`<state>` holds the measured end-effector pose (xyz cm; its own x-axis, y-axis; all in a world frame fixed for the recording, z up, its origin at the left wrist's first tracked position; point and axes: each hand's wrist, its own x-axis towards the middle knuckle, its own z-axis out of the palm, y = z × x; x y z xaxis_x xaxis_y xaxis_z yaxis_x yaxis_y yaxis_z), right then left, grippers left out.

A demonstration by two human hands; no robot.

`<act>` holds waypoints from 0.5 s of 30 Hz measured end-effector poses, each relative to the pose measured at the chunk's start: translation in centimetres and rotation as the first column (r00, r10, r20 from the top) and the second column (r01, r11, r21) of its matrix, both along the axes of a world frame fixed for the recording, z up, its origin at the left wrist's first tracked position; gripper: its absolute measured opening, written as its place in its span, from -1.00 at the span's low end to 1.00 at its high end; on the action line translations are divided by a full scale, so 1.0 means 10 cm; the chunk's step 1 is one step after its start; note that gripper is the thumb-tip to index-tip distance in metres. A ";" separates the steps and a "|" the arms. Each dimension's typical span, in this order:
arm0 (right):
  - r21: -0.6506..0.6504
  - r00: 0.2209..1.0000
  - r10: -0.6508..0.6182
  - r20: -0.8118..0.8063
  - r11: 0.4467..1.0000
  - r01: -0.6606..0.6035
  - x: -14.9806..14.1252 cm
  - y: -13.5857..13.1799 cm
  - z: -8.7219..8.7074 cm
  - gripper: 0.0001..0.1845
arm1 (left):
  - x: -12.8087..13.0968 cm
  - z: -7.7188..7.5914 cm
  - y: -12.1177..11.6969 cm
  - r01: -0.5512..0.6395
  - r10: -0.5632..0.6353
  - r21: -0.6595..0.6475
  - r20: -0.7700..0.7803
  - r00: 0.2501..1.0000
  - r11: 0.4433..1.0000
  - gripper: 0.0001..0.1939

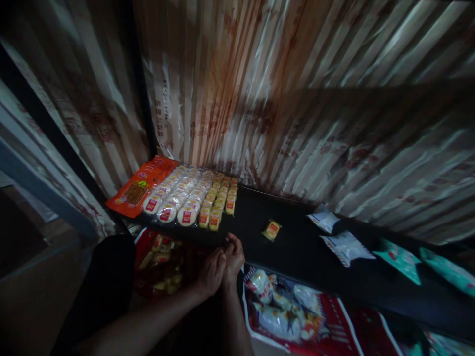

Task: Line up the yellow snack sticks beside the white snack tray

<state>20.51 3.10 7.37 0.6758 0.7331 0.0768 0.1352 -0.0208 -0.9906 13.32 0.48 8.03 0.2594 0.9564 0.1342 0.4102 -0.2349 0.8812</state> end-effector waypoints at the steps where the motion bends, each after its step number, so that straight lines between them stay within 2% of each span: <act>1: -0.002 1.000 -0.001 0.017 1.000 0.001 -0.07 -0.04 -0.02 -0.59 | -0.07 -0.03 -0.03 0.005 -0.005 0.003 -0.028 1.000 1.000 -0.56; 3: -0.004 0.996 0.016 0.083 1.000 -0.016 -0.20 -0.13 -0.08 -0.61 | -0.25 -0.10 -0.11 0.013 -0.013 0.001 -0.077 0.997 1.000 -0.53; 6: -0.029 0.975 0.101 0.197 0.995 -0.097 -0.41 -0.28 -0.22 -0.66 | -0.56 -0.25 -0.22 0.084 -0.083 0.016 -0.058 0.995 0.996 -0.51; 8: -0.108 0.953 0.205 0.222 0.977 -0.185 -0.54 -0.37 -0.36 -0.68 | -0.77 -0.39 -0.27 0.155 -0.155 -0.007 -0.089 0.984 0.988 -0.52; 9: -0.172 0.935 0.275 0.226 0.956 -0.239 -0.61 -0.40 -0.43 -0.67 | -0.86 -0.47 -0.28 0.168 -0.178 -0.075 -0.159 0.971 0.983 -0.53; 10: -0.272 0.906 0.350 0.238 0.919 -0.284 -0.67 -0.43 -0.50 -0.66 | -0.95 -0.55 -0.28 0.136 -0.184 -0.189 -0.263 0.947 0.972 -0.55; 11: -0.404 0.865 0.437 0.247 0.858 -0.318 -0.74 -0.44 -0.58 -0.65 | -1.03 -0.63 -0.26 0.101 -0.182 -0.255 -0.319 0.930 0.962 -0.59; 12: -0.540 0.808 0.540 0.237 0.764 -0.353 -0.80 -0.44 -0.65 -0.64 | -1.11 -0.70 -0.24 0.058 -0.178 -0.310 -0.374 0.910 0.949 -0.60; 15: -0.631 0.743 0.642 0.190 0.659 -0.408 -0.96 -0.45 -0.83 -0.67 | -1.32 -0.88 -0.12 -0.071 -0.161 -0.419 -0.492 0.856 0.905 -0.65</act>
<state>10.88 -1.42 -0.91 0.1621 0.9472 -0.2768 0.6340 -0.3149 -0.7063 0.16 -0.68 -0.75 0.2233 0.8768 -0.4259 0.8196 0.0677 0.5690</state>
